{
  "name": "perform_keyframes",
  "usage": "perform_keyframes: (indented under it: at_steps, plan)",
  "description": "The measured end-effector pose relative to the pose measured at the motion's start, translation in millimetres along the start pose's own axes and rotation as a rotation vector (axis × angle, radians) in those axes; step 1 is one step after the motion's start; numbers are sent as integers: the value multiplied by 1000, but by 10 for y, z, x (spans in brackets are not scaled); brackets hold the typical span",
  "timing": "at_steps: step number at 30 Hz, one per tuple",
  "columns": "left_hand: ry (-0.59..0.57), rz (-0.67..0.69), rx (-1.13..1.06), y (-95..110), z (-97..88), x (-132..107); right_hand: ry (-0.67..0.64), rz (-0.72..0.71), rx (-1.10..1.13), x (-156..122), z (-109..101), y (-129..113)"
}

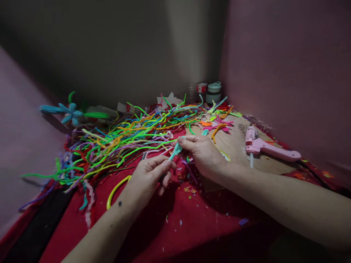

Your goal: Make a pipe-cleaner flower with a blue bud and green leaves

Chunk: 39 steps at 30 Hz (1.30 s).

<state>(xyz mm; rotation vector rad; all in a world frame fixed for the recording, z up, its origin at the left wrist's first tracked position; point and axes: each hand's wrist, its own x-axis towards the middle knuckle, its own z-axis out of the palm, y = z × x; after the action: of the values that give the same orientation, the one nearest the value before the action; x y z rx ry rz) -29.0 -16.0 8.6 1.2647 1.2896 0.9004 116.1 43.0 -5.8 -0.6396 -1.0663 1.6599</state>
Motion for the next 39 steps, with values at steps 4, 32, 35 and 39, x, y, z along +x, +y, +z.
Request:
perform_keyframes:
  at_steps: [4,32,35,39]
  plan:
    - [19,25,47,15,22,-20,-5,23,28,0,-3,13]
    - [158,181,165,60,50,3,-115,-43,-240,-83,29,-47]
    - [173,180,166,67,44,-9,-58,-56,-323,-115,57,-98]
    - [208,173,110,66,31,-6,-28,-63,-365,-143,90,-139]
